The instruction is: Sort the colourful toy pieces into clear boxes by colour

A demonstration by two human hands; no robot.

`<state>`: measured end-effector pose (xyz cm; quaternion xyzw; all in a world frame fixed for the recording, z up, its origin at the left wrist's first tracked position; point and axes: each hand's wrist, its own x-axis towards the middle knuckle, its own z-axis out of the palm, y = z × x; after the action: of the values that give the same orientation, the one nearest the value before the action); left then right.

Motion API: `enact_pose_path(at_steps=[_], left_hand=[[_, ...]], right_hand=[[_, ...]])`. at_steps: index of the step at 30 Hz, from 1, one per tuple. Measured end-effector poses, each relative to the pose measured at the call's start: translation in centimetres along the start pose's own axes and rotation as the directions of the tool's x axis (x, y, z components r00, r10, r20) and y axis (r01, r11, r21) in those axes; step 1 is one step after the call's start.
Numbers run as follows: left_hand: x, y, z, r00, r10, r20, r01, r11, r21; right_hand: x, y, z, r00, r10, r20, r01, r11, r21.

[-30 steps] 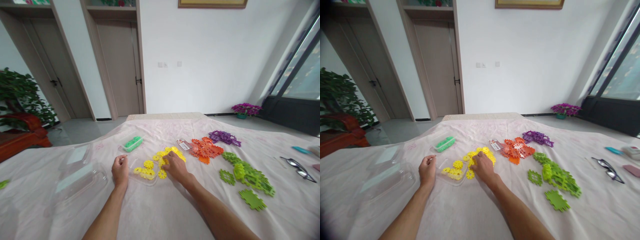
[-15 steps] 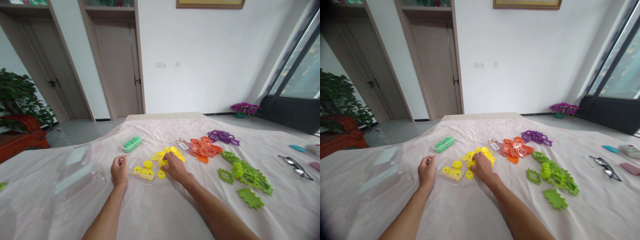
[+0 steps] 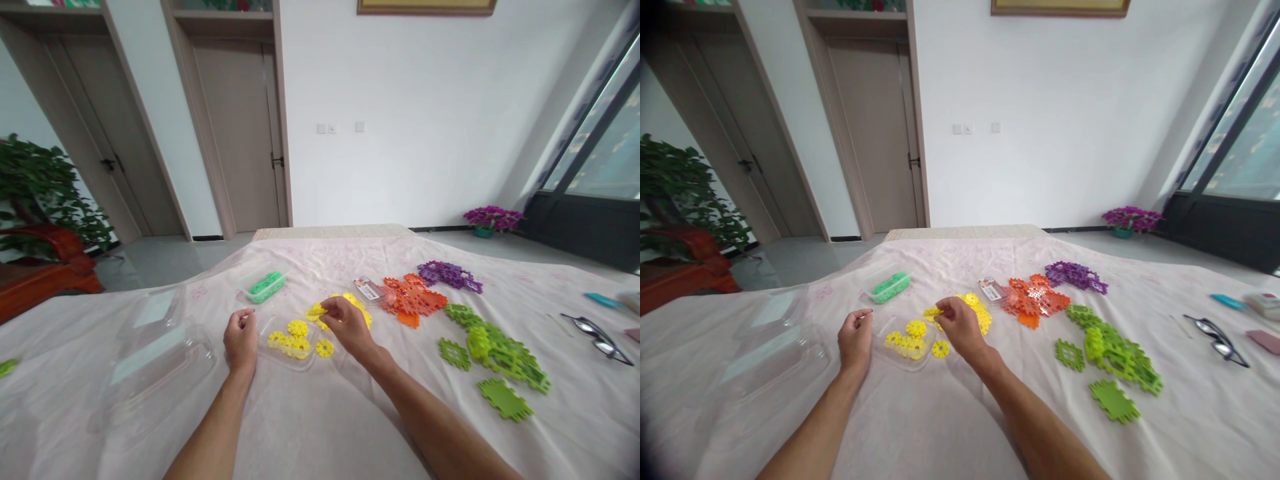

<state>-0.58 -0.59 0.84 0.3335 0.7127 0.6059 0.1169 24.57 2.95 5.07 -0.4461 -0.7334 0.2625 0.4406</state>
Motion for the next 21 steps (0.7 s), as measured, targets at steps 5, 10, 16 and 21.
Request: enact_pose_path(at_steps=[5, 10, 16, 21], left_hand=[[0.1, -0.1, 0.0, 1.000, 0.006, 0.005, -0.006, 1.000, -0.005], [0.2, -0.3, 0.1, 1.000, 0.018, 0.006, -0.017, 1.000, -0.006], [0.2, -0.5, 0.2, 1.000, 0.011, 0.000, -0.011, 1.000, -0.015], [0.2, -0.5, 0.2, 1.000, 0.008, -0.006, -0.009, 1.000, -0.022]], right_hand=[[0.0, -0.2, -0.6, 0.999, -0.039, 0.018, 0.040, 0.993, -0.113], [-0.4, -0.2, -1.8, 0.961, 0.112, 0.253, 0.001, 0.912, -0.409], [-1.2, -1.0, -1.3, 0.872, 0.183, 0.454, 0.100, 0.841, -0.532], [-0.7, -0.8, -2.2, 0.856, 0.256, 0.449, 0.042, 0.831, -0.555]])
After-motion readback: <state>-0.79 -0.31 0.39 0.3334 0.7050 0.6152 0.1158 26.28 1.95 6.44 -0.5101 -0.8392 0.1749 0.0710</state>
